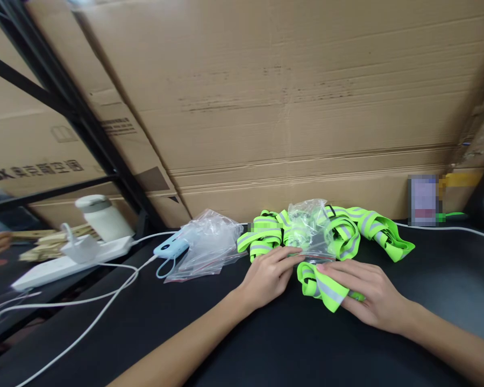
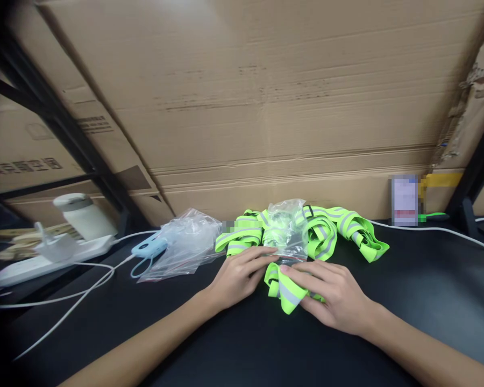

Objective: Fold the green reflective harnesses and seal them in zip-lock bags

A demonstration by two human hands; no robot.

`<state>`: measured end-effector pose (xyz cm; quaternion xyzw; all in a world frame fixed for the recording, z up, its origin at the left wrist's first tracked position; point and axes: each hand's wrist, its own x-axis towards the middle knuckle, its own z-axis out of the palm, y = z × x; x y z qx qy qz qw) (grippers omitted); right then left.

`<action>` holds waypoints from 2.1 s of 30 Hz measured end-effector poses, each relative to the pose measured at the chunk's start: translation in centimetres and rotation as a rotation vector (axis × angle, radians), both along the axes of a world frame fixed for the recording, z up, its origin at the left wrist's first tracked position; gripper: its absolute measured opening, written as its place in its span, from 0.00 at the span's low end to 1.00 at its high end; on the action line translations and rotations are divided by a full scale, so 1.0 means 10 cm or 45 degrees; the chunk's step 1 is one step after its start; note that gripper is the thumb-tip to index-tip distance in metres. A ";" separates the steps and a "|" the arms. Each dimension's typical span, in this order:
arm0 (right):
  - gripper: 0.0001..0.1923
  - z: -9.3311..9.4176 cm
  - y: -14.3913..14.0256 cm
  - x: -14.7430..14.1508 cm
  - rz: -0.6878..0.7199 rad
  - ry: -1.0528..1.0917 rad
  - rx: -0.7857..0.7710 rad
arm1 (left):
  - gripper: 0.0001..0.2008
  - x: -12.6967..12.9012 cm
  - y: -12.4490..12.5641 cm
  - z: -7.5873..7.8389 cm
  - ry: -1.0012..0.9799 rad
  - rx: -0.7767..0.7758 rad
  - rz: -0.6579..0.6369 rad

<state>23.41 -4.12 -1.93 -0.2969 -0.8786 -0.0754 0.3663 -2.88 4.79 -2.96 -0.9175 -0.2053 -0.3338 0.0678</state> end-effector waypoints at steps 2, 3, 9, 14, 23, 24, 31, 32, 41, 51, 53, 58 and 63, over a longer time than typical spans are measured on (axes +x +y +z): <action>0.23 0.00 0.00 0.00 0.001 0.003 0.002 | 0.17 0.01 -0.01 0.01 -0.009 -0.003 -0.011; 0.23 0.00 0.00 0.00 0.003 0.005 0.003 | 0.16 0.01 -0.02 0.02 -0.019 -0.003 -0.020; 0.23 -0.02 0.01 0.02 0.003 0.003 -0.001 | 0.14 0.05 -0.05 0.06 -0.053 -0.012 -0.042; 0.24 -0.03 0.00 0.03 -0.004 -0.026 0.017 | 0.15 0.05 -0.05 0.05 -0.091 -0.006 -0.021; 0.21 0.00 -0.03 0.00 -0.045 -0.142 0.118 | 0.20 0.06 -0.08 0.06 -0.104 0.018 -0.042; 0.21 0.01 -0.03 0.00 -0.050 -0.174 0.122 | 0.20 0.06 -0.07 0.06 -0.103 0.017 -0.033; 0.23 0.08 -0.08 -0.02 -0.070 -0.407 0.160 | 0.20 0.07 -0.05 -0.02 -0.075 -0.004 -0.012; 0.23 0.08 -0.10 -0.03 -0.069 -0.426 0.175 | 0.20 0.07 -0.05 -0.02 -0.071 -0.019 -0.013; 0.23 0.10 -0.15 -0.10 -0.093 -0.517 0.234 | 0.25 0.02 -0.17 0.16 -0.143 -0.509 -0.213; 0.27 0.07 -0.11 -0.07 -0.085 -0.486 0.142 | 0.52 0.10 -0.29 0.21 0.037 -0.593 -0.090; 0.30 0.06 -0.11 -0.06 -0.077 -0.513 0.106 | 0.53 0.11 -0.29 0.22 0.037 -0.604 -0.076; 0.37 0.05 -0.14 -0.08 -0.057 -0.454 -0.031 | 0.53 0.12 -0.30 0.21 0.025 -0.621 -0.077; 0.38 0.03 -0.17 -0.12 -0.064 -0.395 -0.094 | 0.54 0.14 -0.32 0.20 0.016 -0.649 -0.068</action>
